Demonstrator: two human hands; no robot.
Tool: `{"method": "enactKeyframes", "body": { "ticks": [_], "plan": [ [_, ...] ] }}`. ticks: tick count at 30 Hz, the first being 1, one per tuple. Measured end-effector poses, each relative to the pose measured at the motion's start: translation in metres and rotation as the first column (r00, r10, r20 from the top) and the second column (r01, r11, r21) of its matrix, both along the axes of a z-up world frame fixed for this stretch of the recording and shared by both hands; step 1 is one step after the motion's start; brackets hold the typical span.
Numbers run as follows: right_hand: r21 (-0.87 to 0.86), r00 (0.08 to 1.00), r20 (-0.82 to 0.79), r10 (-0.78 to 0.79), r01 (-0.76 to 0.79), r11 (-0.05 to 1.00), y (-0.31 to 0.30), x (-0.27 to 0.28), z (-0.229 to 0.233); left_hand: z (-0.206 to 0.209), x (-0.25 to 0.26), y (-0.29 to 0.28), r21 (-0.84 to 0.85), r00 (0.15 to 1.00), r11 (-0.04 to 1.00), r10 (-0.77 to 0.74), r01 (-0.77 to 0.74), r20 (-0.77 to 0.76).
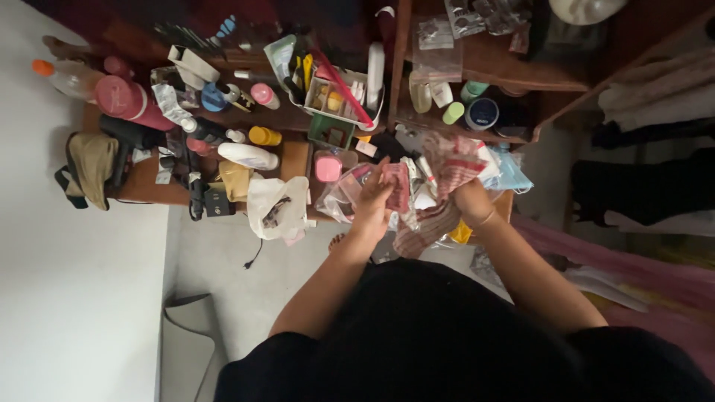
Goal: The person organizes items on a cluttered vanity by picking up small packages, plastic bags, and boxes, then placing them into a drawer or back onto the shelf. They handle items one at a time, occasionally opening a drawer to store contents.
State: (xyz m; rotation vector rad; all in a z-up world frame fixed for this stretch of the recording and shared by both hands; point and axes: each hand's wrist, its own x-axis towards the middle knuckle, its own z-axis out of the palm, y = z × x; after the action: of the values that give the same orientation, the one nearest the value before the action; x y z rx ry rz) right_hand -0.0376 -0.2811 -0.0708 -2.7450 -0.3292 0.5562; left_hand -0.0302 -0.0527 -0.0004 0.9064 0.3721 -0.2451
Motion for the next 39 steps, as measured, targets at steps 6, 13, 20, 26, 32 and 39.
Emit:
{"method": "enactKeyframes", "body": {
  "ticks": [6,13,20,26,32,39],
  "plan": [
    [-0.028,0.996,-0.062,0.068,-0.070,0.997,0.060,-0.022,-0.025,-0.040,-0.002,-0.018,-0.093,0.955,0.993,-0.101,0.078,-0.280],
    [0.191,0.986,0.156,0.054,-0.084,0.978,0.089,-0.074,-0.085,0.066,-0.007,-0.008,0.315,0.981,0.930,-0.170,0.190,-0.091],
    [0.116,0.790,-0.473,-0.391,0.496,0.861,0.117,-0.032,0.086,-0.049,-0.024,0.008,-0.014,0.965,0.978,-0.203,0.209,0.165],
    [0.002,0.514,-0.659,-0.550,0.732,0.682,0.131,-0.018,0.142,0.044,-0.031,0.007,0.044,0.977,0.976,-0.212,0.212,-0.011],
    [0.119,0.995,-0.093,-0.046,0.057,0.991,0.118,-0.023,0.103,0.003,-0.048,0.013,-0.078,0.921,0.996,-0.076,0.050,-0.382],
    [0.256,0.980,0.197,0.033,-0.084,0.963,0.128,-0.059,0.042,0.012,-0.047,0.031,-0.381,0.871,0.913,-0.067,-0.144,-0.487]
  ]
}}
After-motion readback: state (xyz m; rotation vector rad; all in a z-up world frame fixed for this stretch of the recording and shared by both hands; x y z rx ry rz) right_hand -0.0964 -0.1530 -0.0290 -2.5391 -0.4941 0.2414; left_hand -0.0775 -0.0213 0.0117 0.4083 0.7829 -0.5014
